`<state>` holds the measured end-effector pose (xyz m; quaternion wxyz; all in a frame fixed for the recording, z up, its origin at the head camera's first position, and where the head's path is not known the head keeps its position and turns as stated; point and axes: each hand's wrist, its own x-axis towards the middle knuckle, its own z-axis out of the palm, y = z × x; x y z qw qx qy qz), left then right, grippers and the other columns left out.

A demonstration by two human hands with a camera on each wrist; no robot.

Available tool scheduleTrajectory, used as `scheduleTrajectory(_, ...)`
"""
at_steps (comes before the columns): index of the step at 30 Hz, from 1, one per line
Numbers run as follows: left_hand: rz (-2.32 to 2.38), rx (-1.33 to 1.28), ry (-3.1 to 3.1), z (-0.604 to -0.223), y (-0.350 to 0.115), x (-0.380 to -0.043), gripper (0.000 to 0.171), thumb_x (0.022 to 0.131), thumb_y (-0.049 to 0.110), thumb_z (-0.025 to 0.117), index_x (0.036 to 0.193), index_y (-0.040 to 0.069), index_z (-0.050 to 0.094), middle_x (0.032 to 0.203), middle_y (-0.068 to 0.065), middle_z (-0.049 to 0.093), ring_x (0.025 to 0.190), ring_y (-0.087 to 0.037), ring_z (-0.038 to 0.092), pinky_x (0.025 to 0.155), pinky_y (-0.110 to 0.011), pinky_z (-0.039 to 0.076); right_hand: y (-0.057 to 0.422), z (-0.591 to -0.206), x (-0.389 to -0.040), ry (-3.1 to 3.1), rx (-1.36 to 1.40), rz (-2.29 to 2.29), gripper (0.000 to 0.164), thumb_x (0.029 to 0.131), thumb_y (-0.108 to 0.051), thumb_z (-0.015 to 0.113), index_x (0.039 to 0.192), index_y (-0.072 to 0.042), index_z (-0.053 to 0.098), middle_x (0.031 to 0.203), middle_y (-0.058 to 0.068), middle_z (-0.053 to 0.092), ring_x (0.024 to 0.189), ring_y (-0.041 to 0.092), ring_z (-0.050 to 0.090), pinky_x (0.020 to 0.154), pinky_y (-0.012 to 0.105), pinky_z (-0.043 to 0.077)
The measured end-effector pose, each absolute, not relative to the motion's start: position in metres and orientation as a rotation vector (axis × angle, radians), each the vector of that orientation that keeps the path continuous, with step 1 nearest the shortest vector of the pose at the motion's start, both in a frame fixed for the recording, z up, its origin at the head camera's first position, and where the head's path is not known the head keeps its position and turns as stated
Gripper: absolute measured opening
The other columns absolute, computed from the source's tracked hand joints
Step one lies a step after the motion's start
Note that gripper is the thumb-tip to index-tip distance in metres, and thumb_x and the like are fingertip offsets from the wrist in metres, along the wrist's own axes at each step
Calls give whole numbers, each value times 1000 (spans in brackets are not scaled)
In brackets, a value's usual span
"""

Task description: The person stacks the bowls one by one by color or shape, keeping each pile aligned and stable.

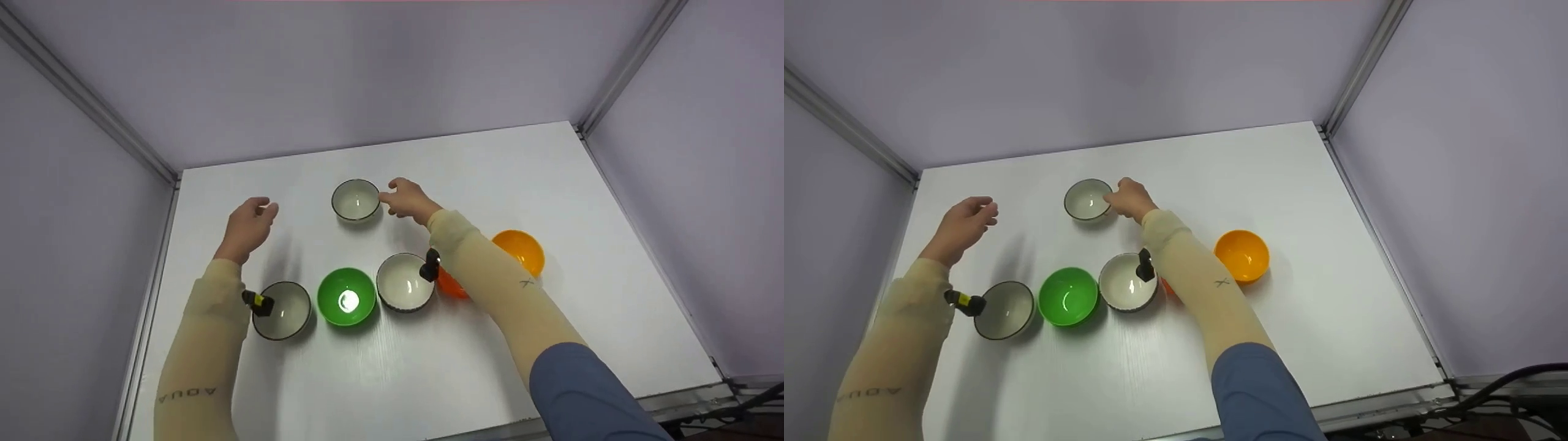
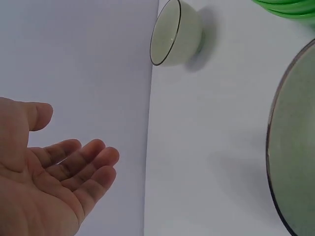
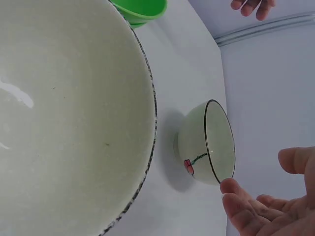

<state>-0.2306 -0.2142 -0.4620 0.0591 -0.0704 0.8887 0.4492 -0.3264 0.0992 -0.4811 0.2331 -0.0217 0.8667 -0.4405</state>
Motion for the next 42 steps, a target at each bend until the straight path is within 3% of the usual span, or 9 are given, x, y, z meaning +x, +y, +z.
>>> scheduleTrajectory(12,1278,-279,2599,-474,-160,-275,62,94,45,40,140,3,31,134,-17,41,120,-30,41,95,-44,38,97,-492,-325,2181,159,-1321,61,91,-28,53,138,0,27,113,15,51,96,25,60,81,34,50)
scheduleTrajectory(21,1176,-252,2472,-496,-121,-282,65,95,37,39,144,1,17,147,-17,22,134,-30,20,106,-43,22,92,-506,-319,2119,161,-1301,58,94,-21,48,145,-9,22,118,14,52,99,25,59,85,37,48)
scheduleTrajectory(23,1155,-236,2427,-500,-115,-281,66,95,35,38,145,0,13,148,-17,19,134,-30,21,106,-42,23,90,-507,-317,2090,154,-1330,57,94,-19,46,145,-9,22,117,14,53,100,26,59,87,39,47)
scheduleTrajectory(25,1140,-214,2385,-503,-110,-279,64,95,33,37,144,-1,15,142,-19,30,125,-29,36,100,-39,34,89,-510,-316,2059,152,-1364,55,94,-17,45,144,-9,25,115,14,54,101,27,58,88,40,46)
scheduleTrajectory(27,1137,-190,2359,-507,-107,-277,64,95,32,37,144,-2,15,133,-19,39,110,-25,47,88,-34,42,88,-511,-314,2035,145,-1393,52,94,-16,45,143,-7,28,115,15,54,102,28,58,89,42,45)
scheduleTrajectory(30,1135,-169,2356,-511,-105,-275,62,94,29,36,142,-4,17,113,-14,48,87,-20,50,70,-29,43,87,-514,-312,2017,135,-1411,48,93,-13,44,140,-6,33,115,17,54,103,30,57,89,43,45)
scheduleTrajectory(36,1179,-206,2368,-515,-106,-272,57,92,23,36,141,-2,23,110,-14,52,85,-22,51,75,-36,45,83,-514,-309,1996,163,-1442,43,93,-8,42,136,-5,39,112,19,55,102,33,56,89,44,45)
scheduleTrajectory(42,1168,-249,2396,-515,-103,-271,57,92,25,38,142,0,25,134,-14,42,103,-24,47,87,-37,42,78,-512,-306,2025,198,-1440,47,91,-2,43,137,-5,38,106,18,58,102,35,57,87,43,46)
